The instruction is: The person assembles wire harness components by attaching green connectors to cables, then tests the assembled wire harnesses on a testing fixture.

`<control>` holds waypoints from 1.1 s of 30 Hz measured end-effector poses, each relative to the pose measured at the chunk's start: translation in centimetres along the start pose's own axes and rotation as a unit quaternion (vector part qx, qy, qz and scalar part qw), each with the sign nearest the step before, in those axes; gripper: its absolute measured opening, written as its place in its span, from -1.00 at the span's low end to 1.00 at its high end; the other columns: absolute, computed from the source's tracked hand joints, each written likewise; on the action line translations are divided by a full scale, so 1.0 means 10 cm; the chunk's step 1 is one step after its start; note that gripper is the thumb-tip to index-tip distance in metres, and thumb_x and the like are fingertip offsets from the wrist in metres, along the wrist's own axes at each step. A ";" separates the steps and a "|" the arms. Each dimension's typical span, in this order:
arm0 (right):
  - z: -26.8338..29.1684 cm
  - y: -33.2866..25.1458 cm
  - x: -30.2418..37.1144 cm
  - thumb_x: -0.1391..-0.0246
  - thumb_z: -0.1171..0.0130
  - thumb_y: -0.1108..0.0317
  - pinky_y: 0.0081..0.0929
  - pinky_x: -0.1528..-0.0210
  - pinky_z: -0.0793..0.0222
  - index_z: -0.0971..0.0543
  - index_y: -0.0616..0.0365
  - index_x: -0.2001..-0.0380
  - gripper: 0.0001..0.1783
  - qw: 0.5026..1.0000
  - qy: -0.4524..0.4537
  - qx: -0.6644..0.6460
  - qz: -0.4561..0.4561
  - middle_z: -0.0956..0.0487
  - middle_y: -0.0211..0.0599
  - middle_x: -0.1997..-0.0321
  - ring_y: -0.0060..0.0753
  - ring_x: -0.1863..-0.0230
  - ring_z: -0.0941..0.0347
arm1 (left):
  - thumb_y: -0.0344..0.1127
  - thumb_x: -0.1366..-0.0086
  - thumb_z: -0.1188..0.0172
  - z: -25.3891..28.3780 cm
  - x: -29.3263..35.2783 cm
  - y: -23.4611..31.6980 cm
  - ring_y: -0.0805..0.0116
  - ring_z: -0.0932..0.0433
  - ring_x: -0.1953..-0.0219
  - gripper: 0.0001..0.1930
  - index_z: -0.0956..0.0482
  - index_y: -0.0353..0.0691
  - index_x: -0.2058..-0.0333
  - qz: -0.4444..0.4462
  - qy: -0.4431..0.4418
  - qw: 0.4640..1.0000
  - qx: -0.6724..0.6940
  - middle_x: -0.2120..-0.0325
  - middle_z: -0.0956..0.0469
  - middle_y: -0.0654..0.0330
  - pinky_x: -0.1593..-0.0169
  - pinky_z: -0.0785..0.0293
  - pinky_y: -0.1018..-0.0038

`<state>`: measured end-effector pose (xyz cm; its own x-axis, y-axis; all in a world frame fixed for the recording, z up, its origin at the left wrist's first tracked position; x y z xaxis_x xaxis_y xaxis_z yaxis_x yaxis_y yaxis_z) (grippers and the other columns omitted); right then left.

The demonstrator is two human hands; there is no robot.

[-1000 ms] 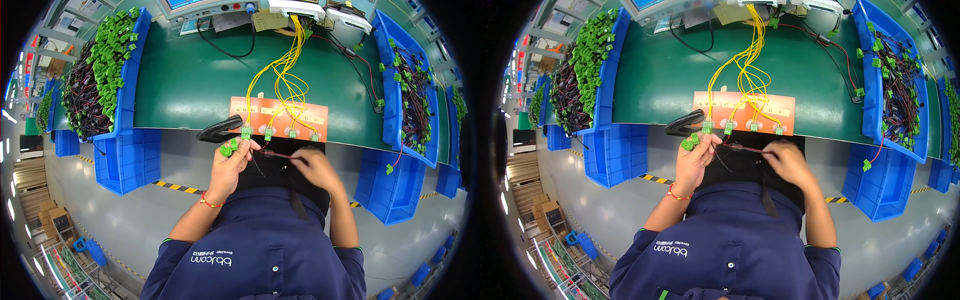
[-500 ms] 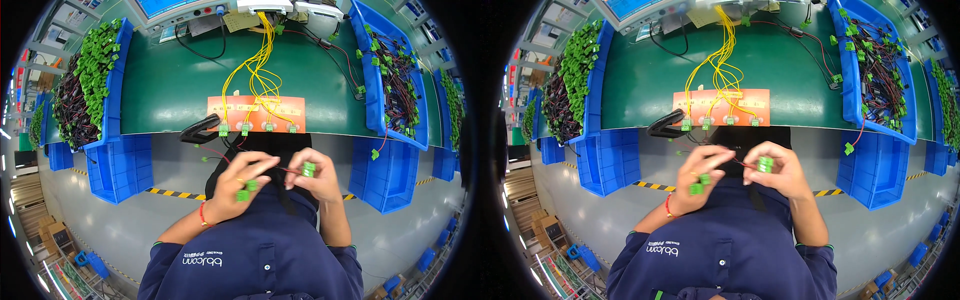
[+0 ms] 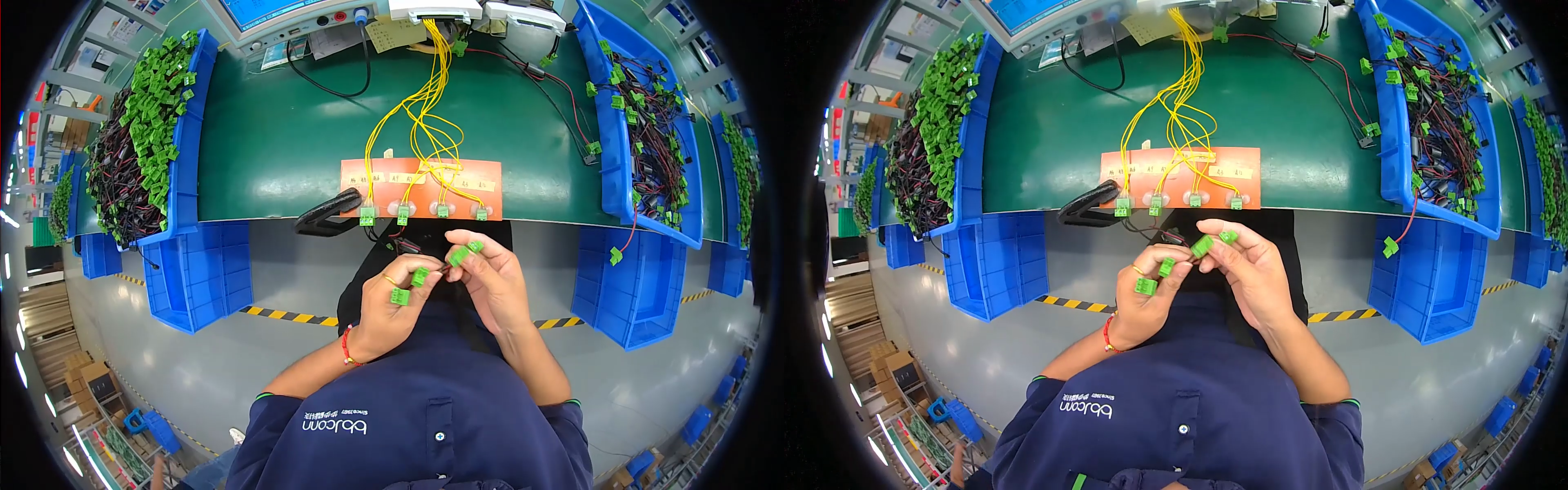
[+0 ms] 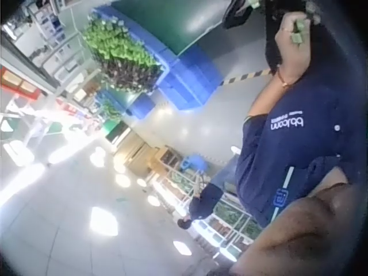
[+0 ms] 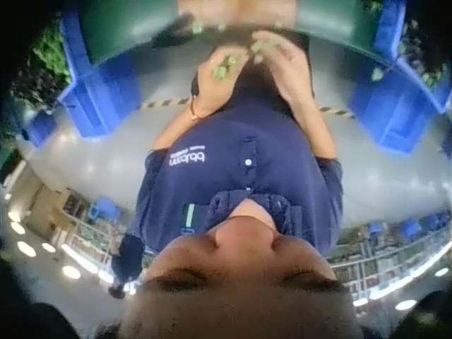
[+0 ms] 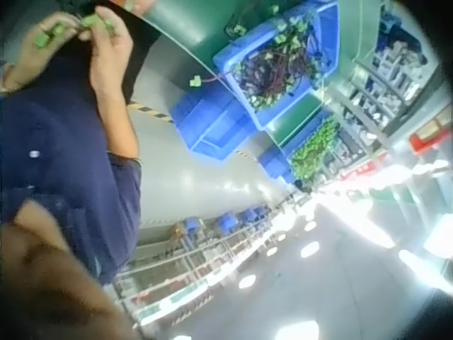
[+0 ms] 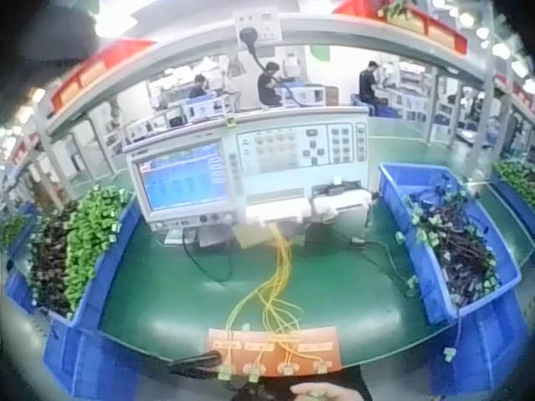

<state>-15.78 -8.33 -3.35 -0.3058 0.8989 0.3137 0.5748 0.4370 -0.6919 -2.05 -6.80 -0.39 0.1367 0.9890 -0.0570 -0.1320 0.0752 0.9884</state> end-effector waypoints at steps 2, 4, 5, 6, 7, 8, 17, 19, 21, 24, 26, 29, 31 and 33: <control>-0.01 0.05 -0.07 -0.25 -0.11 0.42 -0.60 0.14 -0.47 -0.52 0.33 -0.03 -0.68 1.000 -0.006 0.003 -0.012 -0.63 -0.23 0.21 -0.57 0.29 -0.53 | -0.50 -0.36 -0.12 0.08 0.03 -0.07 0.58 -0.46 0.32 -0.93 -0.50 -0.37 0.22 0.012 0.047 0.996 0.080 0.25 -0.54 0.20 0.27 -0.39 0.62; -0.12 0.07 -0.14 -0.25 -0.11 0.41 -0.60 0.14 -0.47 -0.52 0.32 -0.03 -0.68 0.999 -0.030 0.019 -0.029 -0.63 -0.24 0.21 -0.57 0.29 -0.52 | -0.50 -0.36 -0.12 0.16 0.09 -0.14 0.59 -0.43 0.32 -0.93 -0.49 -0.36 0.22 0.042 0.072 0.991 0.106 0.25 -0.54 0.19 0.25 -0.37 0.64; -0.19 0.09 -0.17 -0.26 -0.11 0.40 -0.61 0.14 -0.47 -0.52 0.32 -0.03 -0.68 0.997 -0.053 0.034 -0.046 -0.63 -0.25 0.21 -0.58 0.29 -0.52 | -0.49 -0.36 -0.12 0.21 0.13 -0.20 0.61 -0.41 0.31 -0.93 -0.47 -0.36 0.22 0.071 0.095 0.984 0.132 0.24 -0.53 0.18 0.23 -0.34 0.66; -0.21 0.13 -0.20 -0.26 -0.11 0.38 -0.61 0.12 -0.46 -0.52 0.31 -0.04 -0.67 0.996 -0.061 0.018 -0.065 -0.62 -0.27 0.21 -0.59 0.28 -0.51 | -0.47 -0.38 -0.09 0.24 0.15 -0.24 0.65 -0.37 0.32 -0.93 -0.46 -0.34 0.21 0.075 0.104 0.983 0.129 0.25 -0.54 0.21 0.22 -0.29 0.70; -0.20 0.15 -0.22 -0.26 -0.11 0.38 -0.61 0.12 -0.46 -0.52 0.31 -0.04 -0.67 0.996 -0.062 0.018 -0.066 -0.62 -0.27 0.21 -0.59 0.28 -0.51 | -0.47 -0.38 -0.09 0.28 0.17 -0.24 0.65 -0.37 0.32 -0.93 -0.46 -0.34 0.21 0.075 0.106 0.983 0.128 0.25 -0.54 0.21 0.22 -0.29 0.70; -0.20 0.16 -0.25 -0.26 -0.12 0.37 -0.61 0.11 -0.45 -0.52 0.31 -0.04 -0.67 0.995 -0.067 0.009 -0.068 -0.62 -0.28 0.21 -0.60 0.26 -0.50 | -0.46 -0.39 -0.09 0.30 0.19 -0.28 0.67 -0.37 0.33 -0.93 -0.46 -0.32 0.21 0.104 0.102 0.978 0.150 0.27 -0.54 0.23 0.24 -0.29 0.71; -0.17 0.06 -0.33 -0.37 0.05 0.22 -0.68 0.29 -0.18 -0.54 0.29 -0.03 -0.61 0.980 -0.093 0.169 -0.057 -0.40 -0.54 0.45 -0.69 0.39 -0.24 | -0.34 -0.43 -0.05 0.26 0.25 -0.43 0.76 -0.22 0.69 -0.87 -0.41 -0.27 0.19 0.135 0.072 0.977 0.151 0.31 -0.60 0.16 0.65 -0.12 0.76; -0.15 0.01 -0.36 -0.37 0.06 0.22 -0.68 0.28 -0.17 -0.54 0.29 -0.04 -0.60 0.976 -0.114 0.178 -0.055 -0.38 -0.54 0.46 -0.67 0.39 -0.23 | -0.33 -0.43 -0.06 0.26 0.24 -0.44 0.77 -0.22 0.70 -0.87 -0.41 -0.27 0.20 0.132 0.068 0.976 0.160 0.32 -0.60 0.18 0.65 -0.12 0.76; -0.14 -0.01 -0.38 -0.37 0.08 0.22 -0.67 0.28 -0.17 -0.54 0.29 -0.04 -0.60 0.972 -0.135 0.186 -0.053 -0.37 -0.54 0.47 -0.66 0.39 -0.21 | -0.33 -0.43 -0.06 0.25 0.24 -0.44 0.77 -0.22 0.70 -0.87 -0.41 -0.26 0.19 0.131 0.070 0.976 0.161 0.32 -0.60 0.18 0.65 -0.12 0.76; -0.09 0.00 -0.41 -0.37 0.07 0.22 -0.67 0.32 -0.19 -0.56 0.28 -0.02 -0.61 0.966 -0.141 0.210 -0.056 -0.40 -0.52 0.48 -0.67 0.43 -0.23 | -0.36 -0.43 -0.06 0.26 0.25 -0.43 0.72 -0.32 0.52 -0.89 -0.43 -0.28 0.19 0.146 0.067 0.972 0.172 0.31 -0.60 0.21 0.46 -0.22 0.74; -0.01 0.05 -0.43 -0.36 0.03 0.21 -0.70 0.36 -0.25 -0.58 0.28 0.02 -0.62 0.961 -0.120 0.238 -0.074 -0.50 -0.44 0.45 -0.68 0.47 -0.30 | -0.39 -0.42 -0.06 0.25 0.26 -0.43 0.67 -0.43 0.35 -0.90 -0.45 -0.30 0.18 0.162 0.063 0.968 0.183 0.30 -0.59 0.23 0.27 -0.33 0.72; 0.03 0.15 -0.41 -0.36 0.05 0.20 -0.67 0.38 -0.35 -0.59 0.34 0.08 -0.60 0.976 -0.049 0.213 -0.026 -0.59 -0.27 0.34 -0.61 0.52 -0.41 | -0.40 -0.43 -0.06 0.22 0.25 -0.41 0.60 -0.47 0.30 -0.89 -0.44 -0.32 0.17 0.160 0.062 0.967 0.190 0.30 -0.58 0.21 0.17 -0.38 0.66; 0.01 0.18 -0.37 -0.35 0.01 0.19 -0.64 0.31 -0.37 -0.59 0.36 0.09 -0.59 0.981 -0.029 0.193 -0.018 -0.60 -0.24 0.32 -0.61 0.46 -0.44 | -0.40 -0.42 -0.06 0.18 0.22 -0.39 0.55 -0.49 0.26 -0.88 -0.44 -0.33 0.17 0.158 0.048 0.964 0.206 0.33 -0.56 0.21 0.09 -0.39 0.62; 0.09 0.16 -0.36 -0.33 -0.02 0.20 -0.60 0.28 -0.38 -0.59 0.38 0.10 -0.60 0.975 0.028 0.222 0.004 -0.61 -0.23 0.32 -0.61 0.43 -0.44 | -0.39 -0.43 -0.06 0.13 0.21 -0.35 0.56 -0.48 0.28 -0.88 -0.44 -0.33 0.17 0.158 0.037 0.964 0.213 0.35 -0.54 0.23 0.11 -0.39 0.62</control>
<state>-14.40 -10.93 -6.18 -0.2532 0.9083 0.3331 0.1883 0.3840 -0.9039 -0.05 -5.18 -3.74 0.0828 0.9617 0.2614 0.2610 -0.2741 0.9256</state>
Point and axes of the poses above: each hand's wrist, its own x-axis away from the middle knuckle, its own z-axis out of the back of the hand, y = z × x, the point moved 7 cm from there along -x, towards the middle knuckle
